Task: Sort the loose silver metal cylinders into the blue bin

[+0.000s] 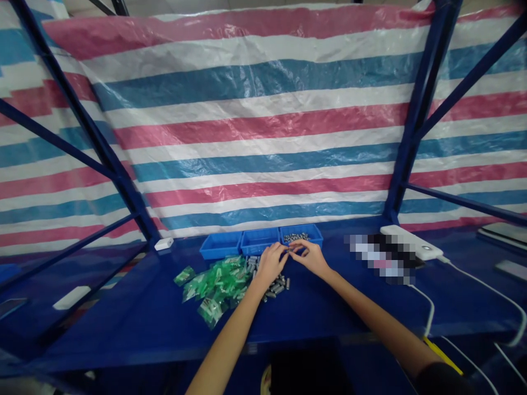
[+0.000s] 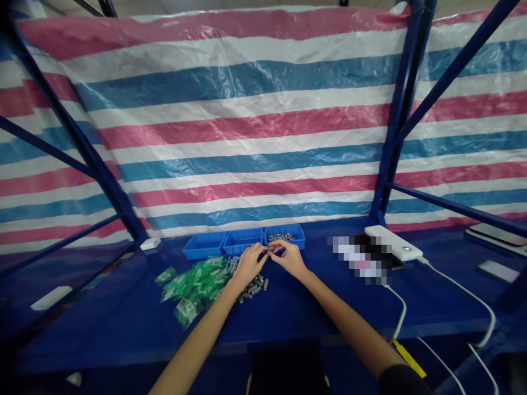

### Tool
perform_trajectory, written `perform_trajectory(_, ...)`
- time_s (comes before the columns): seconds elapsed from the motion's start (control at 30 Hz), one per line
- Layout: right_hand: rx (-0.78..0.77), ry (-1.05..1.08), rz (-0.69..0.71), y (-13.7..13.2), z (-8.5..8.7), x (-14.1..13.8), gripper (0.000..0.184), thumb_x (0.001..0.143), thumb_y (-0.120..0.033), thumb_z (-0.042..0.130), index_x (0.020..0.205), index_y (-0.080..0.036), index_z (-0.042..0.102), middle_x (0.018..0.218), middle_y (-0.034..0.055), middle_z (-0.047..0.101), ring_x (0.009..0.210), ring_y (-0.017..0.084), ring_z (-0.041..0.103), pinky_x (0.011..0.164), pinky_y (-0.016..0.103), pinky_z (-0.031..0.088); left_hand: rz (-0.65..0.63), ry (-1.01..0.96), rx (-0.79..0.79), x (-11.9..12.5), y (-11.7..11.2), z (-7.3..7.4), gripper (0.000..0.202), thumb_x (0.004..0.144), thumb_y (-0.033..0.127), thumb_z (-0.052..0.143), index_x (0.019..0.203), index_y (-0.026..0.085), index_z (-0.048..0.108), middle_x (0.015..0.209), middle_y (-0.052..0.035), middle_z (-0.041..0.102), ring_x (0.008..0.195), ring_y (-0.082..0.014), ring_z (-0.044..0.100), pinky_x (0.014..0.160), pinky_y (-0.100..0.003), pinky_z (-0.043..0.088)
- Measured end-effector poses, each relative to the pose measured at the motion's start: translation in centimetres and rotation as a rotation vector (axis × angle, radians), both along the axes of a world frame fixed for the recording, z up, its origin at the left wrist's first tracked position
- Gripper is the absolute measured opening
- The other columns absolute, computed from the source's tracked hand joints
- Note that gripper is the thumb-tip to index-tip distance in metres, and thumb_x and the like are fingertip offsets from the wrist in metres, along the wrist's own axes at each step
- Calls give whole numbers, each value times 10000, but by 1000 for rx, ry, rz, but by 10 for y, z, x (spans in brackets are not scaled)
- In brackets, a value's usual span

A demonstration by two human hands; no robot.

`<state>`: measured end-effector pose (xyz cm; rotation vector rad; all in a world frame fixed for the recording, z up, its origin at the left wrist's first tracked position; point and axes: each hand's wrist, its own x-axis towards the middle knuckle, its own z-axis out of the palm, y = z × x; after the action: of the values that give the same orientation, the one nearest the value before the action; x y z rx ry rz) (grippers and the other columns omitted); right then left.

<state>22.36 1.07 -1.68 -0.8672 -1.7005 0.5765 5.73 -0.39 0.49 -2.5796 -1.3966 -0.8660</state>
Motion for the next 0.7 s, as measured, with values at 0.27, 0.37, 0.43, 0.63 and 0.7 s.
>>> perform_trajectory(0.27,-269,225,80,2,3,-1,387,662,-374,679,984,-170,610,866,79,695,694,184,660,449,224,489,-25,-163,56,1,-1,4,188,889,293,452,928,198,609,879,-31,599,868,-149,576,782,-269,430)
perform_trajectory(0.37,-351,273,117,3,3,-1,421,654,-388,688,1013,-187,597,891,72,695,711,186,666,414,198,461,-28,-176,77,1,-1,5,199,897,293,432,936,194,601,879,-34,589,867,-153,575,779,-272,436)
perform_trajectory(0.43,-379,309,132,3,4,-1,424,648,-388,695,1013,-193,600,902,70,696,724,187,669,420,191,457,-28,-187,94,2,-2,5,206,901,299,422,940,195,595,880,-36,584,864,-154,574,777,-272,439)
perform_trajectory(0.63,-518,384,210,1,5,0,445,651,-358,710,1060,-217,606,859,45,700,696,153,651,435,170,426,-94,-210,104,3,-3,6,214,911,299,398,995,205,570,925,-40,573,874,-150,568,787,-269,446)
perform_trajectory(0.7,-583,406,248,0,4,1,432,664,-336,707,1073,-241,607,872,27,694,689,130,636,444,158,417,-117,-213,95,3,-3,6,215,915,291,385,986,207,569,921,-39,569,871,-148,566,791,-269,446)
